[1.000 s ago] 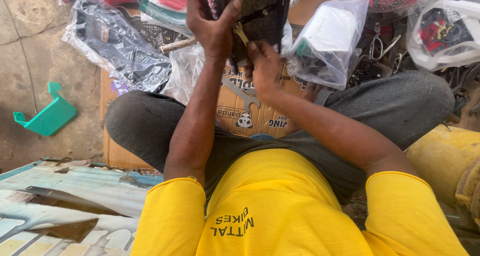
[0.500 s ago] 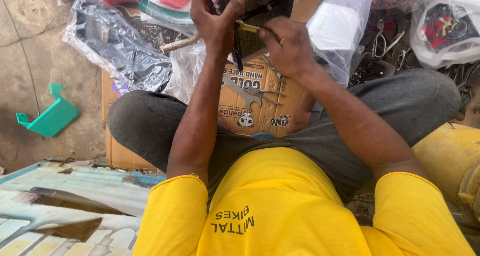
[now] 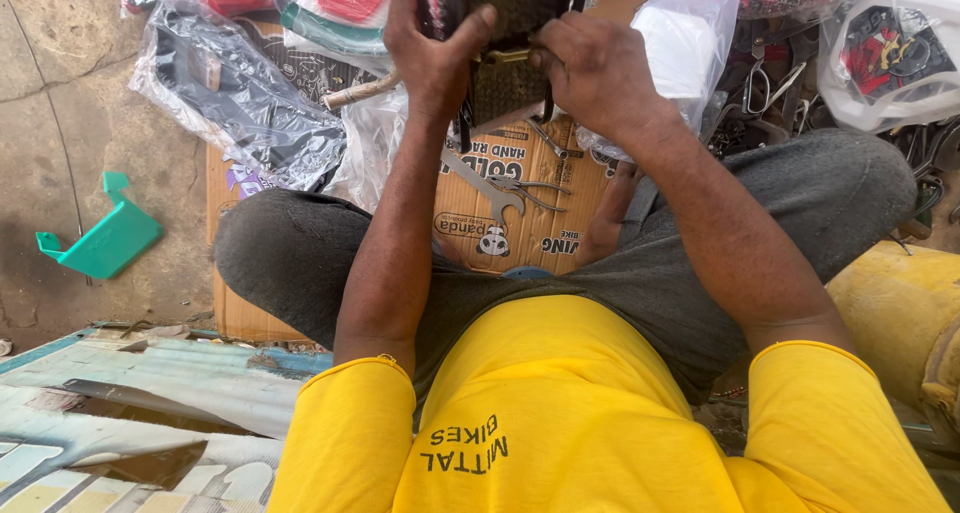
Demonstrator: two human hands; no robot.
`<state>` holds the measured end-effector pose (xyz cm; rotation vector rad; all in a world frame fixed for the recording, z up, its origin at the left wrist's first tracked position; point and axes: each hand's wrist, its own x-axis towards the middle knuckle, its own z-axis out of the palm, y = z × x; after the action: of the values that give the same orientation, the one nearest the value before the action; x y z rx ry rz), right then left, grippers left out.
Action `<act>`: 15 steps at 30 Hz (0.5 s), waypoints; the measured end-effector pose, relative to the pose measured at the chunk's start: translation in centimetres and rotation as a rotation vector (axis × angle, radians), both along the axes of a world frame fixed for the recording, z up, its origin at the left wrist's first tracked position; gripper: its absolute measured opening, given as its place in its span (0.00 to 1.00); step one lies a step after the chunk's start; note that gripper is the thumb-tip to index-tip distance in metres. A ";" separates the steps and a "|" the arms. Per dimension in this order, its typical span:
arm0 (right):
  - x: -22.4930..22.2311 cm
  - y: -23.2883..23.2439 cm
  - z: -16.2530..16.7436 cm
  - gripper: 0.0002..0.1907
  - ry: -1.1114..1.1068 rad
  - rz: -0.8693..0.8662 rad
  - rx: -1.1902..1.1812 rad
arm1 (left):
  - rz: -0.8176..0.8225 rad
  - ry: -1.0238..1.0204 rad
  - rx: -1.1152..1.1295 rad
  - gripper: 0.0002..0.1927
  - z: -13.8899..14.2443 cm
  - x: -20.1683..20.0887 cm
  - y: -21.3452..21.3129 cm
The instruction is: The person unwraps a bicycle seat from bubble wrap and attaches it to a metal seat post using a wrench. They tighten the bolts to secure the seat in place.
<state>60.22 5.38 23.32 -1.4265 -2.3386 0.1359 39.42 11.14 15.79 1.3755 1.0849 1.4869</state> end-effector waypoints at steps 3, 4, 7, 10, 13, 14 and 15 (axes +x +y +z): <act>0.2 0.1 -0.3 0.06 0.034 0.030 0.017 | -0.034 -0.034 0.006 0.35 0.0 -0.3 0.5; 0.3 0.2 -0.3 0.07 0.047 0.045 0.030 | -0.049 -0.022 0.008 0.35 0.0 -0.2 0.6; 0.5 0.6 0.4 0.08 -0.024 0.070 0.134 | -0.079 0.038 0.047 0.34 0.3 0.0 0.5; 0.3 0.8 1.0 0.09 -0.032 0.102 0.129 | -0.111 0.028 0.099 0.31 0.6 0.1 0.0; -0.1 0.8 1.4 0.08 -0.082 0.087 0.156 | -0.133 0.007 0.082 0.28 0.8 -0.2 -0.3; -0.2 0.8 1.4 0.08 -0.082 0.091 0.158 | -0.131 0.015 0.056 0.29 0.8 -0.2 -0.3; -0.2 0.8 1.4 0.08 -0.083 0.095 0.163 | -0.130 0.021 0.033 0.29 0.7 -0.3 -0.4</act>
<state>59.98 6.19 24.77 -1.2665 -2.4228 -0.0873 39.16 10.78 16.52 1.4599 0.9685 1.4044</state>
